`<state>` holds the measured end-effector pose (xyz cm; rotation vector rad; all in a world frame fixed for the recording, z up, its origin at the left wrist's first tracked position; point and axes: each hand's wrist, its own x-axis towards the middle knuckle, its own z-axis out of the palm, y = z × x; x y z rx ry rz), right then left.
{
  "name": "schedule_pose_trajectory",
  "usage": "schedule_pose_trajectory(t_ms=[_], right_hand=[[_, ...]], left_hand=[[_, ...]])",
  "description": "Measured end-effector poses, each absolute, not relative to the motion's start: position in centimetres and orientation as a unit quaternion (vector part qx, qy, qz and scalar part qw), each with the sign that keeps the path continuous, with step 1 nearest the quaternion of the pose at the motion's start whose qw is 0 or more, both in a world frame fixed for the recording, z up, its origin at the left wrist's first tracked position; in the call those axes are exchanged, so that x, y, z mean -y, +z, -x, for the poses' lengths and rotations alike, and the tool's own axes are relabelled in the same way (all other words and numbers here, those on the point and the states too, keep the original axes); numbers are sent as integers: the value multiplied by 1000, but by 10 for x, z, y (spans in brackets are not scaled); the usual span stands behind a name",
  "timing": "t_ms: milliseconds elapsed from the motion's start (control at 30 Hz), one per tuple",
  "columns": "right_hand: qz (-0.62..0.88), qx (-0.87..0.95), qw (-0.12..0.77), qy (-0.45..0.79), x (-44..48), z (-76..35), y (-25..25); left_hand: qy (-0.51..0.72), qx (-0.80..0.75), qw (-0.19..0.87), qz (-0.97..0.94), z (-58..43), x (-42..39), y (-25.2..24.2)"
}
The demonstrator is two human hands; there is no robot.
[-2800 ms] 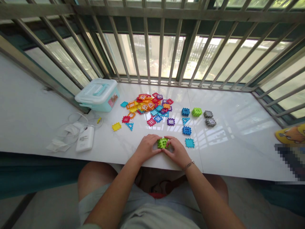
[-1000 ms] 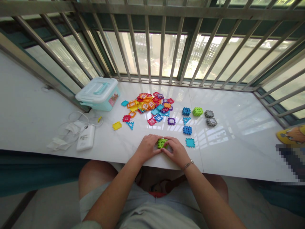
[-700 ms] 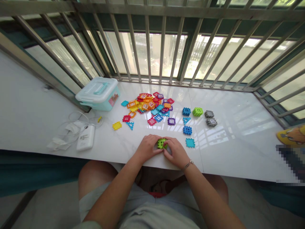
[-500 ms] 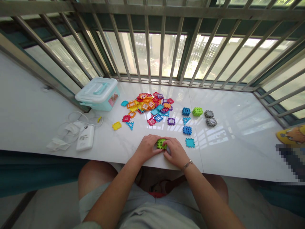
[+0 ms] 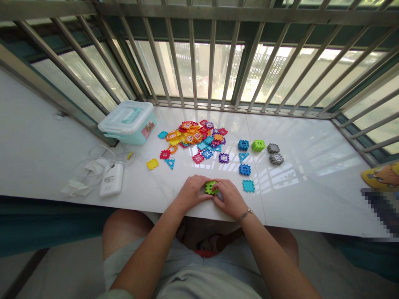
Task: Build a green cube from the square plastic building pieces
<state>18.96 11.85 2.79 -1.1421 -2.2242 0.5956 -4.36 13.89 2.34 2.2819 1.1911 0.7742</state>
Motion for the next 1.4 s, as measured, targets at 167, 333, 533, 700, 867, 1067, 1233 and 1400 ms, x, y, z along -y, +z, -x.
schedule_pose_trajectory(t_ms=[167,333,533,700,867,1067,1233,1400], right_hand=[[429,826,287,226,-119,-189,28],[426,828,284,227,-119,-189,30],[437,818,295,232,-118,-191,31],[436,811,308,239,-117,-191,31],[431,810,311,246,-117,-192,31],[434,810,310,245,-117,-191,33],[432,810,310,246,-117,-190,33],[432,811,311,244,-118,-190,33]], left_hand=[[280,-417,255,-827,46,-137,34],[286,-414,281,-818,51,-138,35],[290,-424,291,-807,53,-140,25],[293,-433,289,-802,52,-139,23],[294,-427,286,-806,52,-138,28],[302,-420,276,-810,51,-136,29],[298,-410,268,-819,50,-135,29],[288,-418,262,-821,50,-135,29]])
